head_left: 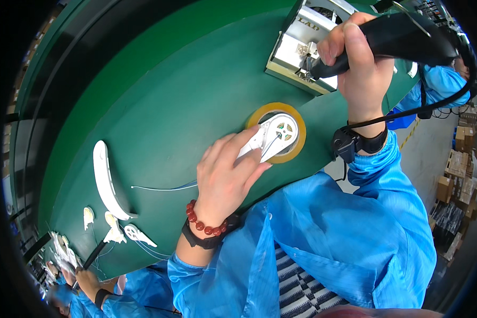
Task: The recorder is using an electric screwdriver to assemble small white plastic enclosures on a factory workbench.
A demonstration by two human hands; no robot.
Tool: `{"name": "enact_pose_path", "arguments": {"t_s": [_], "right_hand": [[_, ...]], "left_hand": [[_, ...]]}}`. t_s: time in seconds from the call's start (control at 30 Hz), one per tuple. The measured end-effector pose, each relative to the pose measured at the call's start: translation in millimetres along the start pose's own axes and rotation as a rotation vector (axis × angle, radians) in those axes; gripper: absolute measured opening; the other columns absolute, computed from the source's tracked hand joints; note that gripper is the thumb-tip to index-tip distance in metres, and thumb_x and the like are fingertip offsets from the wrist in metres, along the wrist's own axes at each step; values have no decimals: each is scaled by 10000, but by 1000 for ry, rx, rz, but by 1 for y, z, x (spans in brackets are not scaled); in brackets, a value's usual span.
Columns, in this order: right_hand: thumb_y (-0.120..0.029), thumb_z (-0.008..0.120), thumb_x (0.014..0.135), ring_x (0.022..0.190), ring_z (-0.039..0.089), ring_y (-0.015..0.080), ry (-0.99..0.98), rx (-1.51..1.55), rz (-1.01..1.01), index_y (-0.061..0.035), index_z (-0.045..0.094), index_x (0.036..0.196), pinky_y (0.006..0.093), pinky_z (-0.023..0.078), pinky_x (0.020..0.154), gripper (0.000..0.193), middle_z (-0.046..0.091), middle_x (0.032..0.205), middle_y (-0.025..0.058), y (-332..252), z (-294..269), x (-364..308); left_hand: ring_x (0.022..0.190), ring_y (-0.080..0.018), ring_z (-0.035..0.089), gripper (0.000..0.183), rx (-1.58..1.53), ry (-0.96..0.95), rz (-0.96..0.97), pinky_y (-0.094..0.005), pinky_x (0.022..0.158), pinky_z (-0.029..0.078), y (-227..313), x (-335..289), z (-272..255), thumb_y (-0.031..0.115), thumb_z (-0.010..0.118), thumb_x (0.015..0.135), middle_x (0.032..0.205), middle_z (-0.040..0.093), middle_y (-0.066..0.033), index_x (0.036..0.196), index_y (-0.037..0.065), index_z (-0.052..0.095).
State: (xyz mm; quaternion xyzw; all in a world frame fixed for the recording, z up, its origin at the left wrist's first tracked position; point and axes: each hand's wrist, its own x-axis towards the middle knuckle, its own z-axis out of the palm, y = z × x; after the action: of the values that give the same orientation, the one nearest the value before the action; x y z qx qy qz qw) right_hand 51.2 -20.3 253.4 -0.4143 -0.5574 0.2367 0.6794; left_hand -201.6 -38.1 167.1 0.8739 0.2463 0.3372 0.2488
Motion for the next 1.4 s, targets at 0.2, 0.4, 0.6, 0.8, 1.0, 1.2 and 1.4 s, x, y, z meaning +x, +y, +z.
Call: {"name": "enact_pose_path", "arguments": {"t_s": [0.2,0.4,0.6,0.8,1.0,1.2,1.4], "right_hand": [[-123,534,956,593,503,175,-51,-70,63,-12,508,1007,343,446,593,125,543,697,81,-1,3,-20],[-387,519,969,595,448,132,-263,299,49,-95,489,1130,320,373,591,334,493,739,12,-26,18,-27],[-340,688,911,638,546,144,-422,319,121,-60,430,1139,296,441,591,444,560,781,37,-39,47,-53],[-284,724,893,660,566,160,-549,82,141,-33,427,1149,298,451,596,466,574,799,67,-36,47,-52],[-293,716,901,682,567,154,-782,61,254,-46,424,1142,309,455,634,452,566,793,64,-41,42,-35],[-319,704,907,677,562,149,-779,-36,261,-62,424,1126,318,457,649,438,566,782,60,-40,45,-37],[-320,697,912,660,555,144,-757,-199,182,-59,420,1117,316,466,639,433,566,768,62,-38,47,-38]], "left_hand": [[1002,-301,634,301,1,-12,1,-391,790,494,-1,-2,-3,221,809,690,1239,644,-107,917,67,682],[1066,-307,626,298,-15,-46,29,-389,822,499,-4,-1,-7,147,799,691,1262,633,-122,956,62,695],[1150,-307,599,265,-47,-26,62,-386,831,506,-10,-7,-6,125,789,694,1243,637,-116,936,57,707],[1167,-301,591,243,-89,4,81,-376,805,509,-11,-8,-8,124,792,699,1218,648,-88,910,48,697],[1169,-305,592,205,-109,26,80,-382,798,507,-13,-9,-4,131,787,701,1200,652,-89,807,35,641],[1164,-308,592,211,-74,27,94,-388,796,503,-12,-7,-3,131,785,691,1173,658,-81,762,44,606],[1157,-307,590,216,-79,47,77,-391,806,500,-9,-7,-3,127,782,685,1166,656,-77,746,47,591]]}}
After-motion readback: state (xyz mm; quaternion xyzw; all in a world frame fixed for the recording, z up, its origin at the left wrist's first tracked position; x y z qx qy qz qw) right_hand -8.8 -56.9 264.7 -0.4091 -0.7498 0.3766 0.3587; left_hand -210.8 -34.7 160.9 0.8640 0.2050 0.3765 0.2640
